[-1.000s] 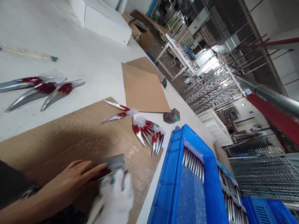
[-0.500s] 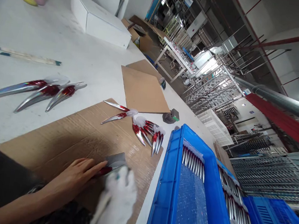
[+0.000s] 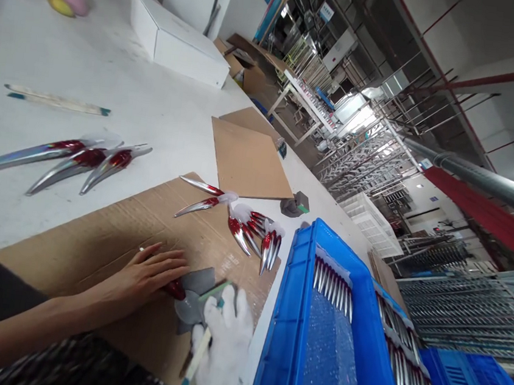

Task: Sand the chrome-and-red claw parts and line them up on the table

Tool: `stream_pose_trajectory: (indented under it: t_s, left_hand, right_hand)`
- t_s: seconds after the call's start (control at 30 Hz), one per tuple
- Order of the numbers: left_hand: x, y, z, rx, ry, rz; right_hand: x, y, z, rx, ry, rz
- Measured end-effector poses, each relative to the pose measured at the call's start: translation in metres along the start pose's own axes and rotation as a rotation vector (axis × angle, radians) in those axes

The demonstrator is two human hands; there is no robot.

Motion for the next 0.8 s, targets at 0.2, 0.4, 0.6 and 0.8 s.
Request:
stream_pose_trajectory:
  t_s: [0.2, 0.4, 0.6, 0.8]
  left_hand:
    - [-0.004, -0.012, -0.009, -0.069, 0.059, 0.063]
    - [-0.007, -0.013, -0.008, -0.085, 0.084, 0.043]
    - [-0.01, -0.01, -0.007, -0.052, 0.08, 0.019]
    - [-0.004, -0.004, -0.007, -0.111, 0.042, 0.028]
  right_hand:
    - [0.027, 0.002, 0.028, 0.005, -0.004, 0.034]
    - [0.022, -0.006, 0.027, 0.021, -0.049, 0.05]
    - [0.024, 0.006, 0.031, 0.088, -0.002, 0.017]
    - [0.029, 0.015, 0.04, 0.137, -0.076, 0.036]
Point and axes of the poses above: each hand's wrist, its own z-axis towards the middle knuckle, its own y-axis out of the back of the hand, x = y × z, the point moved 2 cm from there along z, towards the middle knuckle, and after that the axes turned 4 degrees about x, right-handed, at the moved point
